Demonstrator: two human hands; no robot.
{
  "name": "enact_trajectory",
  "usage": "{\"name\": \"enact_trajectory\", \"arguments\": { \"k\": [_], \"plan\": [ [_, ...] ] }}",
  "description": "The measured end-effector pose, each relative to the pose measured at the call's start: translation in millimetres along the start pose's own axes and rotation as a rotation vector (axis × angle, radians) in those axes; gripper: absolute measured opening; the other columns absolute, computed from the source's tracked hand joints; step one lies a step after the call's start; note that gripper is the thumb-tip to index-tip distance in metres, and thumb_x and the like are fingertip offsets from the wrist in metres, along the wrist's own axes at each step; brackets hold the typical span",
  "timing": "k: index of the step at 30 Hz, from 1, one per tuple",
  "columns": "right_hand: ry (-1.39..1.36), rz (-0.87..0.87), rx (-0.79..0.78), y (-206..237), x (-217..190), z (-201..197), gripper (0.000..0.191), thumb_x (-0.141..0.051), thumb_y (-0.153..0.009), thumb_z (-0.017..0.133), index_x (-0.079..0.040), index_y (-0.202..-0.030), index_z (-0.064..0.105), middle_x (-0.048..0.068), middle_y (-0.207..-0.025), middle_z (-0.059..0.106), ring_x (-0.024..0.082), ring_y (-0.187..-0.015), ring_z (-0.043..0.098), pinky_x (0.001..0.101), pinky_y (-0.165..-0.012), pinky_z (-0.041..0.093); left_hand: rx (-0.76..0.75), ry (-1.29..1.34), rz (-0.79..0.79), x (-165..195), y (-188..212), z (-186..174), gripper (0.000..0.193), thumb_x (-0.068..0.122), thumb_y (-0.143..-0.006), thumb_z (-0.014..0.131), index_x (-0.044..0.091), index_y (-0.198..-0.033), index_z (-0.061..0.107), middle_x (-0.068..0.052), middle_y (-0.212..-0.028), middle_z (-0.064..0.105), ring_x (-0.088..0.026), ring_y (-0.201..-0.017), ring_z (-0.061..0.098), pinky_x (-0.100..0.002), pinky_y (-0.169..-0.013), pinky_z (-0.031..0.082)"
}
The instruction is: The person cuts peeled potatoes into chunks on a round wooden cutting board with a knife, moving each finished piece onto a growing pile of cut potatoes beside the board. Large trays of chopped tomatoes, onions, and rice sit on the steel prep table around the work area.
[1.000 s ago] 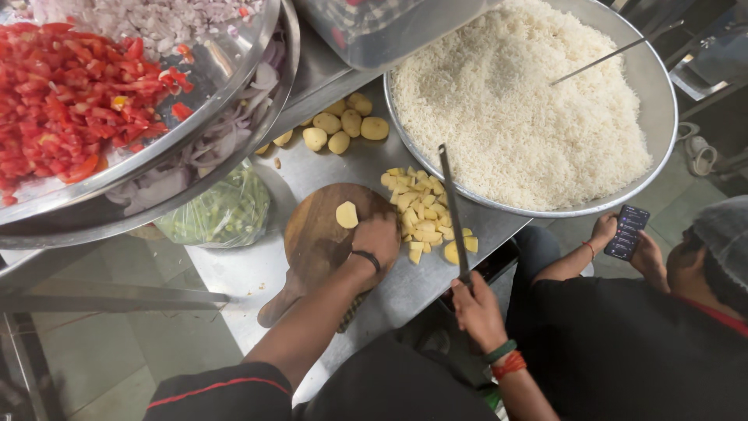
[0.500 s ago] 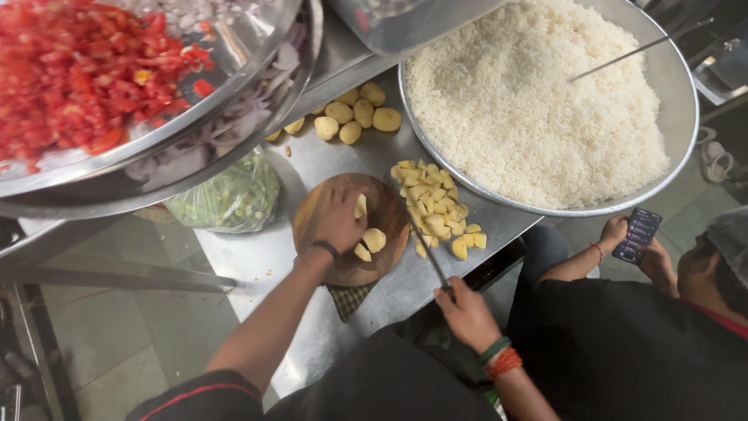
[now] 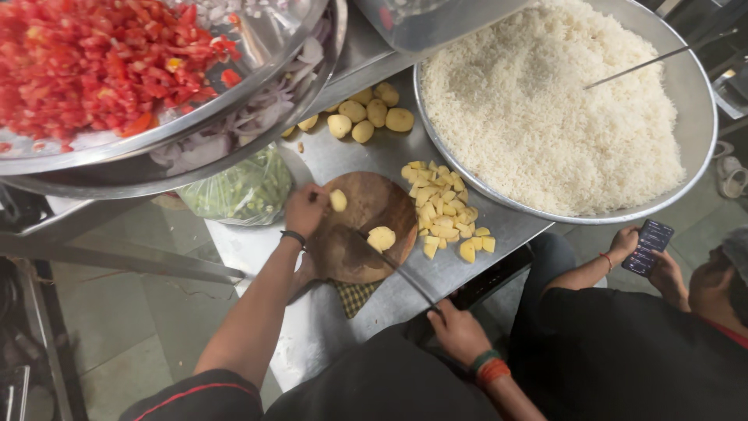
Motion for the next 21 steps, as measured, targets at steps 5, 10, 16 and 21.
{"name": "enact_trajectory", "arguments": {
  "k": [5, 10, 16, 21],
  "plan": [
    [0.029, 0.063, 0.081, -16.9, -3.4, -2.1, 0.032, -0.037, -0.095, 0.061, -0.006, -0.1, 0.062, 0.024, -0.078, 0.071, 0.046, -0.083, 0.068, 0.0573, -0.074, 0.051, 0.0, -0.037, 0.207, 12.3, 16.5, 18.3, 0.028, 0.014, -0.082, 0.065, 0.011, -0.109, 0.071, -0.017, -0.102, 0.069, -0.032, -0.084, 0.07, -0.041, -0.077, 0.057],
    [0.09, 0.063, 0.117, -15.1, -8.3, -8.4, 0.033, -0.038, -0.093, 0.061, -0.007, -0.105, 0.063, 0.022, -0.077, 0.072, 0.046, -0.081, 0.069, 0.0562, -0.074, 0.053, -0.248, -0.272, 0.232, 16.6, 22.1, 38.1, 0.02, 0.023, -0.085, 0.071, 0.015, -0.103, 0.077, -0.015, -0.099, 0.076, -0.035, -0.102, 0.068, -0.046, -0.093, 0.054],
    [0.06, 0.062, -0.025, 0.1, -7.1, -18.7, 0.034, -0.035, -0.093, 0.058, -0.011, -0.117, 0.061, 0.022, -0.073, 0.072, 0.045, -0.077, 0.07, 0.0557, -0.075, 0.053, 0.004, -0.224, 0.544, 54.3, 17.2, 50.3, 0.045, 0.029, -0.076, 0.083, 0.008, -0.114, 0.071, -0.028, -0.112, 0.067, -0.048, -0.111, 0.06, -0.055, -0.09, 0.049],
    [0.112, 0.07, 0.117, -3.9, -3.9, -20.0, 0.034, -0.036, -0.094, 0.059, -0.01, -0.114, 0.063, 0.023, -0.076, 0.072, 0.047, -0.081, 0.069, 0.0571, -0.077, 0.053, -0.321, -0.33, 0.231, 76.0, 10.3, 59.8, 0.027, 0.011, -0.078, 0.068, 0.016, -0.104, 0.07, -0.013, -0.119, 0.07, -0.035, -0.111, 0.065, -0.045, -0.094, 0.053]
  ]
}}
Point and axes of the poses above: each hand's wrist, its own y-axis away from the middle knuckle, its own z-axis out of the palm, x = y × z, the point moved 3 cm from there along -y, towards the middle knuckle
